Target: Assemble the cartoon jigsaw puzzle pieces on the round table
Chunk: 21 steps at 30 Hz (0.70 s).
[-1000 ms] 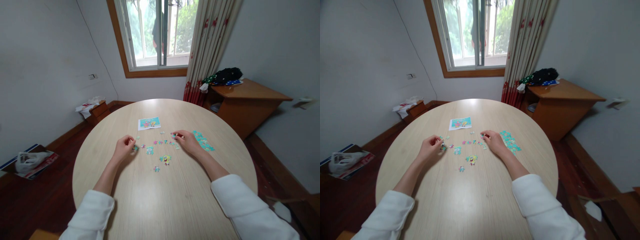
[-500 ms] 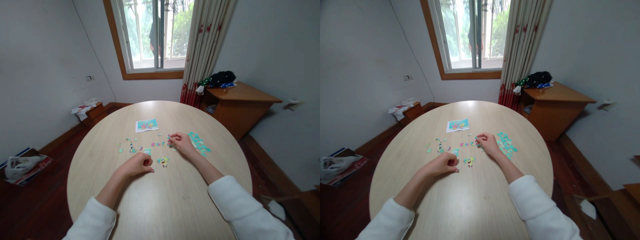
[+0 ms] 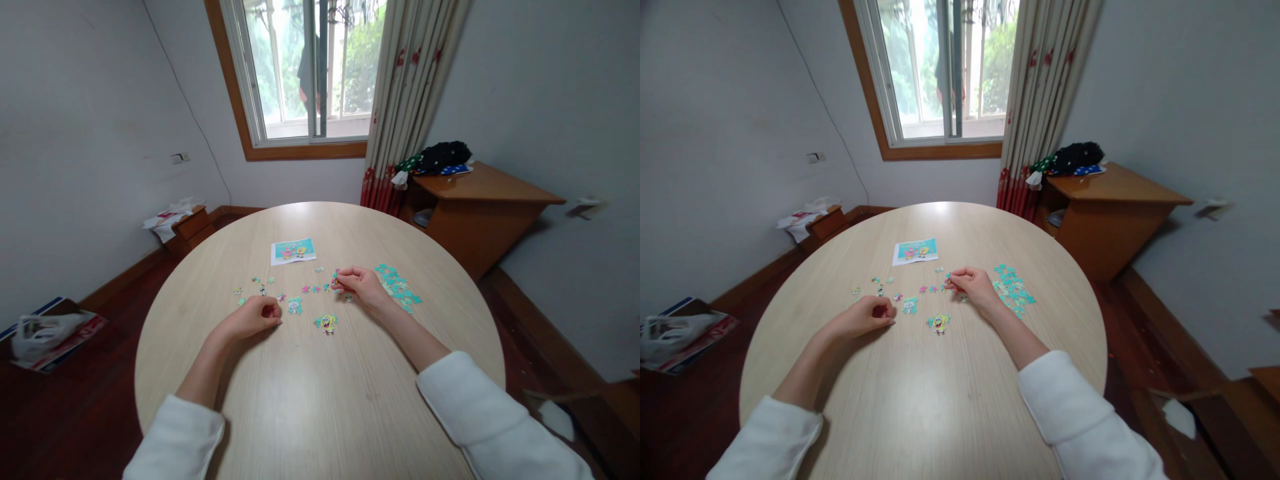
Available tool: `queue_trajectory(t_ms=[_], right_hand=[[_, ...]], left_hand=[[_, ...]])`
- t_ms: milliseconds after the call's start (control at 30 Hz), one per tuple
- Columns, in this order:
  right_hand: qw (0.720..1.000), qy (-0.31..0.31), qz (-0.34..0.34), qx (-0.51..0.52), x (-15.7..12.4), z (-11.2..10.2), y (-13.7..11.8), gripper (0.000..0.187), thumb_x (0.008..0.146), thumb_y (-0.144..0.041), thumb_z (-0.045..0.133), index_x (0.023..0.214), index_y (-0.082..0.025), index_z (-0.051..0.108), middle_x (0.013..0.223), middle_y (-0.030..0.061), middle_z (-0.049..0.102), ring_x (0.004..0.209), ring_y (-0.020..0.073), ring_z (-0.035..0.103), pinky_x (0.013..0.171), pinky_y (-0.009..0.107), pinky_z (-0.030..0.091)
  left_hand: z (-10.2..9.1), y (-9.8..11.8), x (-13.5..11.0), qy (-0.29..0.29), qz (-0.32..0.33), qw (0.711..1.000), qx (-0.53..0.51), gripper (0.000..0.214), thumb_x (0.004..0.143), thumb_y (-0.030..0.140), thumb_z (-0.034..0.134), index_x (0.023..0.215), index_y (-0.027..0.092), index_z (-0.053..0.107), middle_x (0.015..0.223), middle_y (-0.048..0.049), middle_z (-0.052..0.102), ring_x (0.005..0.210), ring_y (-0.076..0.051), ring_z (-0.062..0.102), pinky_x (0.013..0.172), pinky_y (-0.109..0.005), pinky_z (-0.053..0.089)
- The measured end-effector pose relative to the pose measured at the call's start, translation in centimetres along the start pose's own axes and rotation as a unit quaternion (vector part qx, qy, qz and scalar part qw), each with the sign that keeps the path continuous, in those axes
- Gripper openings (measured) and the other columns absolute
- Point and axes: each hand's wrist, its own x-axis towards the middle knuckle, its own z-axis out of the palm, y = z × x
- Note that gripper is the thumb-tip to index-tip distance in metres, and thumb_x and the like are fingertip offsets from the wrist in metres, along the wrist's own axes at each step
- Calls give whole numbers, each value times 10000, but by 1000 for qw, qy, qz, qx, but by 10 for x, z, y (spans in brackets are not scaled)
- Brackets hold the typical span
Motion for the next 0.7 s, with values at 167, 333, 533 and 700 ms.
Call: queue_trajectory(t_ms=[167, 333, 533, 700], right_hand=[[999, -35, -12, -31, -2, 1, 2, 347, 598, -293, 817, 903, -166, 712, 727, 43, 726, 655, 142, 682, 587, 234, 515], [996, -65, -37, -57, -5, 6, 3, 360, 570, -347, 818, 861, -150, 738, 729, 50, 716, 677, 148, 659, 665, 291, 507], [991, -108, -29, -75, -18, 19, 3, 362, 597, -345, 801, 887, -151, 700, 661, 35, 703, 645, 150, 646, 656, 308, 493], [985, -155, -8, -72, -26, 28, 4, 403, 587, -344, 813, 903, -166, 640, 622, 5, 688, 592, 143, 639, 612, 293, 490]], left_hand=[[13, 7, 6, 81, 27, 996, -10, 178, 745, 312, 557, 657, 158, 546, 621, 10, 534, 591, -114, 443, 574, -245, 335], [23, 19, 9, 176, 71, 982, -19, 165, 764, 294, 567, 672, 158, 586, 619, -7, 571, 589, -121, 484, 577, -246, 370], [30, 34, 5, 282, 148, 947, -34, 99, 764, 237, 624, 809, 161, 668, 747, -42, 671, 664, -132, 573, 657, -251, 461], [42, 41, 4, 265, 232, 935, -42, 237, 778, 261, 684, 1003, 190, 694, 879, -64, 701, 712, -128, 603, 702, -263, 505]])
